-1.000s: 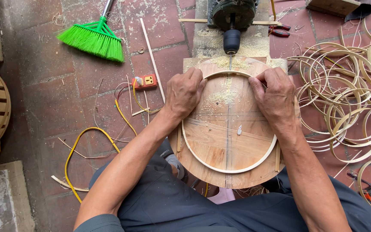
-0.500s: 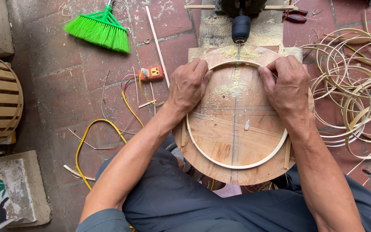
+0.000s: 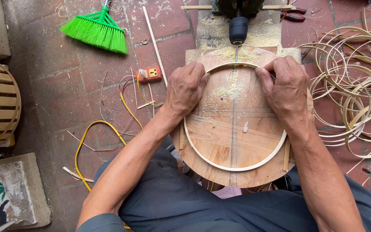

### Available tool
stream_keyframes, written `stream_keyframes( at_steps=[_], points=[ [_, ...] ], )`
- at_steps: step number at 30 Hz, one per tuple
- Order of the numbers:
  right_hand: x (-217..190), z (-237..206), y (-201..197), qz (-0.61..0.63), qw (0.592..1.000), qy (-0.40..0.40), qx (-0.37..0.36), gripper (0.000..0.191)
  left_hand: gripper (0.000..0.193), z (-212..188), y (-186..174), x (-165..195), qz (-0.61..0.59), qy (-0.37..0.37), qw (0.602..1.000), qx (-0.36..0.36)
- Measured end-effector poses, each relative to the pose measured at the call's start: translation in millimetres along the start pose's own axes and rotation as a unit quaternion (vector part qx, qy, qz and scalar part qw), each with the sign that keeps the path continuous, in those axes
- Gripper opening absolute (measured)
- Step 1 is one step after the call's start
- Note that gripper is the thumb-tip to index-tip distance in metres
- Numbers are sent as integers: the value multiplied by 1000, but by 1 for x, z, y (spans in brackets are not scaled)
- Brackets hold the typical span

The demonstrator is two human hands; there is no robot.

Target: The person uses a drill press to drill holes into thin bamboo rings. They repeatedly pick up a ring, position it under the drill bit, and drill a hole before placing the finished ring on the floor.

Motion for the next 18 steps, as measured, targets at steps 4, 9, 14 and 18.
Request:
stream_keyframes(
  at_steps=[4, 9, 14, 18],
  points=[
    [0, 1, 1, 9, 1000, 2, 0, 23, 25, -1, 1, 0, 3, -7, 1000, 0],
    [-1, 2, -1, 17, 1000, 4, 7, 24, 24, 0, -1, 0, 0, -6, 1000, 4],
    [-6, 5, -6, 21, 1000, 12, 7, 22, 23, 2, -3, 2, -2, -7, 1000, 10],
    [-7, 7, -6, 19, 1000, 10, 12, 23, 24, 3, -2, 1, -7, -20, 1000, 10]
  ],
)
Point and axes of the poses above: each hand's wrist, its own z-axis towards the middle knuckle, its own y-axis out of the palm, x = y × z, the point moved 7 cm from there along z, towards the middle knuckle, and after that the axes turned 9 degrees about y, right-handed, at the moved point
